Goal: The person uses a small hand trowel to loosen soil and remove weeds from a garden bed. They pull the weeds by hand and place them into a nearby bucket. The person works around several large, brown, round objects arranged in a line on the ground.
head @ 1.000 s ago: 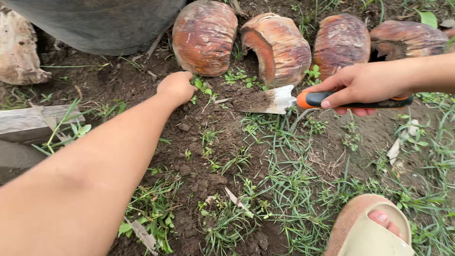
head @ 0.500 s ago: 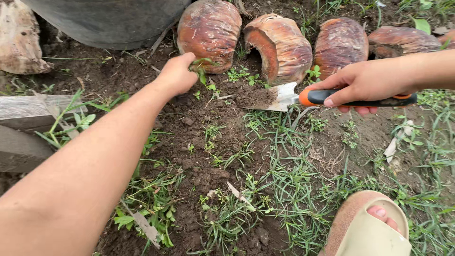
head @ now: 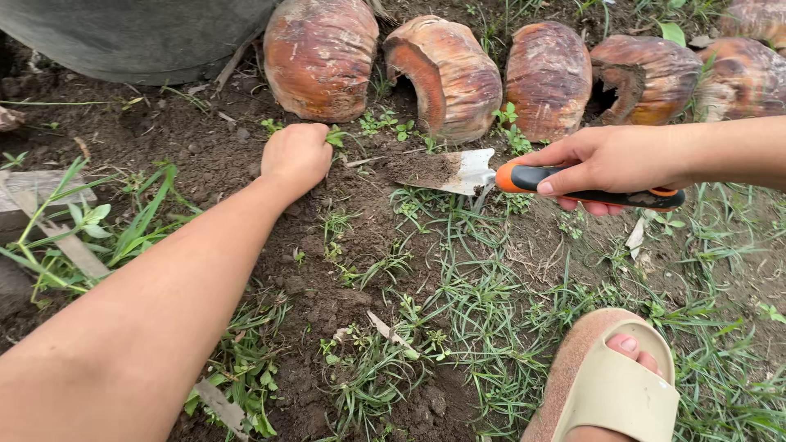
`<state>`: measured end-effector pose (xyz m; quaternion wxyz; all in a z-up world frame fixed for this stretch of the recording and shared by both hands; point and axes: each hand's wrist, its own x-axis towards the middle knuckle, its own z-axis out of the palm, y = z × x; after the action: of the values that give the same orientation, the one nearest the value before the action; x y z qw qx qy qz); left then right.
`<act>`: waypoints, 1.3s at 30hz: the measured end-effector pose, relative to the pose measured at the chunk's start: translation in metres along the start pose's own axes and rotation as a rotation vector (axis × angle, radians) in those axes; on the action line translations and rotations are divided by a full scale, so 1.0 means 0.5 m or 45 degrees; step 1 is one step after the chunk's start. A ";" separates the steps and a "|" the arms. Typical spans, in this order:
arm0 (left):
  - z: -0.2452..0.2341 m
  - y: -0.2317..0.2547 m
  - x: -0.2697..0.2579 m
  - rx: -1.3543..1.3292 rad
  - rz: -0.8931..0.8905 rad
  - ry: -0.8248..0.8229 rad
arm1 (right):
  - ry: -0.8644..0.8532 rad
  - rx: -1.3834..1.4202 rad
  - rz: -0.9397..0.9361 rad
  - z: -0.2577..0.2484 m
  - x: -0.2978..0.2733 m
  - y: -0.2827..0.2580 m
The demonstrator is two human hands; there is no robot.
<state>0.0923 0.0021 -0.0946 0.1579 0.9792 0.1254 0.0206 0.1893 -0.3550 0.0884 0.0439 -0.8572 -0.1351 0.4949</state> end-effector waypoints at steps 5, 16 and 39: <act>-0.040 0.020 0.065 -0.526 -0.078 0.345 | 0.091 0.212 0.125 0.004 -0.058 0.025; 0.119 0.195 0.128 0.118 0.318 0.029 | 0.287 0.013 -0.166 0.070 0.044 0.027; -0.109 0.157 -0.008 0.097 0.254 -0.163 | 0.186 -0.142 -0.163 -0.101 0.161 0.515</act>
<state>0.1028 -0.0545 -0.0184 0.1254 0.9915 0.0176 -0.0313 0.3193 -0.5770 -0.0069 0.0373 -0.8818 -0.2134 0.4189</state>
